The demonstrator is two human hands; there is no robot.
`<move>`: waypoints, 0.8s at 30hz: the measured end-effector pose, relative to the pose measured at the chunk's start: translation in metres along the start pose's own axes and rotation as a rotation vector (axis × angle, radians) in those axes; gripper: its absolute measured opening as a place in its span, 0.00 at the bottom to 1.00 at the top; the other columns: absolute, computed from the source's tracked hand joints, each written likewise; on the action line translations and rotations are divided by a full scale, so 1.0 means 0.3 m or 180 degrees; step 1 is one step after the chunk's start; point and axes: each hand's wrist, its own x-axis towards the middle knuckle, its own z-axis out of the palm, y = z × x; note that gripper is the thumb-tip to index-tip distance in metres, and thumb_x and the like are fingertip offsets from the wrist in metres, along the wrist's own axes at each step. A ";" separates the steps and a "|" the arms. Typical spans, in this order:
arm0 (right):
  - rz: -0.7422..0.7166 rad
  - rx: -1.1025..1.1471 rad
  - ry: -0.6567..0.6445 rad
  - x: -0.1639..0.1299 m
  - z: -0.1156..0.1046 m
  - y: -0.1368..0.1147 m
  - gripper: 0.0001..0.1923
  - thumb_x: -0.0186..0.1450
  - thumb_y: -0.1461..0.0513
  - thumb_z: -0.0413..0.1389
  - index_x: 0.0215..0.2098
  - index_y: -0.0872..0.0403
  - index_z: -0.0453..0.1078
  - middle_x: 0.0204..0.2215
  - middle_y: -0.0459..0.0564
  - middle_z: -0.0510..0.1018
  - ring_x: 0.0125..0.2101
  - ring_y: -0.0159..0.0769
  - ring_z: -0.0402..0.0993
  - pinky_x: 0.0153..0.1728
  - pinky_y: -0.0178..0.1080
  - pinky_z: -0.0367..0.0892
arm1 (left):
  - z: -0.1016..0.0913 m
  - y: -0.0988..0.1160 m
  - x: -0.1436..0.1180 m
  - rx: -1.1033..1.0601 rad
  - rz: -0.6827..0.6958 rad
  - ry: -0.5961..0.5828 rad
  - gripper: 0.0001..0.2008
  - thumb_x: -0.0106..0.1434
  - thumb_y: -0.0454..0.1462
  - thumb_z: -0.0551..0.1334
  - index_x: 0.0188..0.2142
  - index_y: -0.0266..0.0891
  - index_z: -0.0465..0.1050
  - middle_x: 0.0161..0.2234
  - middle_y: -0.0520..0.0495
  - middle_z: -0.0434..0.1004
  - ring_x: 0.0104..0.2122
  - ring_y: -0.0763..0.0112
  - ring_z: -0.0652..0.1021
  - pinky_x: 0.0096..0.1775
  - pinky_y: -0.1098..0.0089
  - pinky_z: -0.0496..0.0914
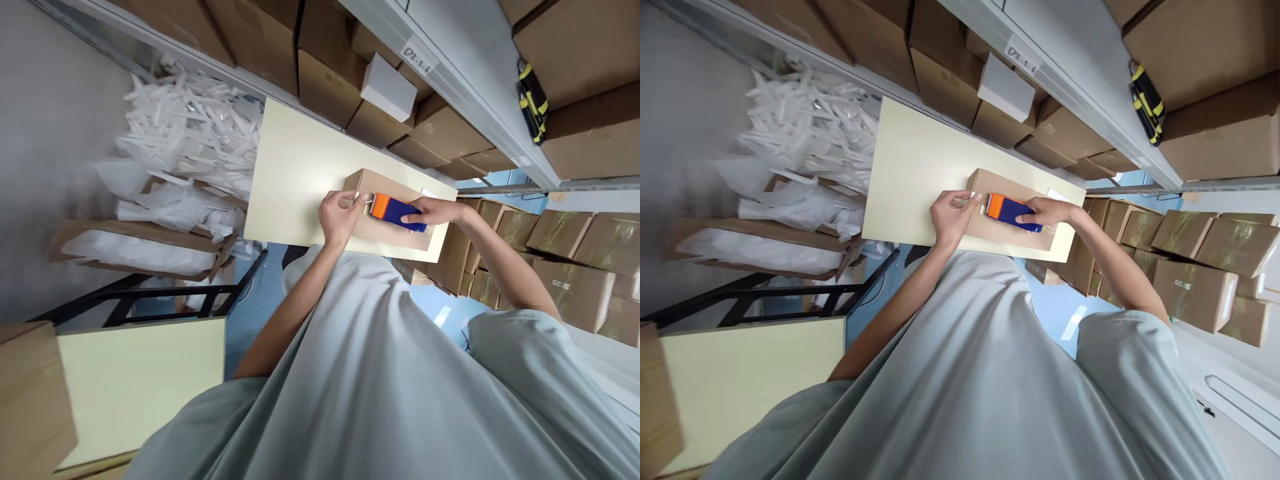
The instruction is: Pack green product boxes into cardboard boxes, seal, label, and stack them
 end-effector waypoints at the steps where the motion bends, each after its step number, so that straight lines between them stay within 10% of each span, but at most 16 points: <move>1: -0.0071 -0.0006 -0.0040 0.010 -0.003 0.012 0.32 0.64 0.33 0.70 0.37 0.54 0.79 0.30 0.50 0.86 0.30 0.37 0.79 0.33 0.38 0.74 | 0.017 0.001 -0.002 0.0021 -0.0016 0.0063 0.08 0.63 0.42 0.78 0.40 0.43 0.88 0.42 0.47 0.86 0.37 0.66 0.81 0.47 0.66 0.74; 6: -0.0528 0.0127 -0.0175 0.103 -0.032 0.106 0.29 0.62 0.38 0.76 0.34 0.55 0.83 0.30 0.48 0.86 0.32 0.39 0.84 0.34 0.38 0.77 | 0.066 -0.060 0.006 -0.0084 -0.0155 0.0278 0.09 0.65 0.44 0.76 0.41 0.42 0.87 0.45 0.46 0.86 0.36 0.69 0.81 0.43 0.68 0.74; 12: -0.0844 0.0198 0.1173 0.079 -0.130 0.389 0.31 0.66 0.41 0.72 0.27 0.61 0.80 0.41 0.48 0.89 0.46 0.43 0.90 0.44 0.38 0.81 | 0.082 -0.074 -0.004 0.0368 0.0018 0.0671 0.10 0.64 0.45 0.77 0.39 0.42 0.88 0.45 0.45 0.88 0.44 0.64 0.84 0.46 0.68 0.77; 18: 0.0369 -0.0008 0.2262 -0.306 -0.103 0.813 0.44 0.63 0.46 0.12 0.08 0.68 0.44 0.41 0.57 0.86 0.43 0.37 0.86 0.30 0.38 0.60 | 0.123 -0.087 -0.001 0.0643 0.0325 0.0795 0.14 0.65 0.49 0.78 0.37 0.42 0.85 0.40 0.46 0.88 0.46 0.62 0.86 0.49 0.64 0.80; 21: 0.0953 -0.0134 0.2029 -0.439 -0.089 0.918 0.37 0.54 0.54 0.03 0.07 0.67 0.38 0.43 0.61 0.83 0.43 0.33 0.84 0.30 0.40 0.62 | 0.133 -0.100 0.008 0.0686 0.0521 0.0895 0.14 0.70 0.48 0.75 0.36 0.40 0.84 0.37 0.49 0.88 0.42 0.67 0.84 0.51 0.63 0.80; 24: 0.1138 -0.0236 0.1301 -0.455 -0.117 0.946 0.49 0.74 0.47 0.19 0.11 0.68 0.58 0.49 0.64 0.87 0.50 0.29 0.86 0.37 0.28 0.66 | 0.140 -0.090 0.011 0.0780 0.0181 0.1012 0.05 0.73 0.35 0.72 0.42 0.34 0.84 0.41 0.49 0.89 0.40 0.74 0.82 0.54 0.66 0.79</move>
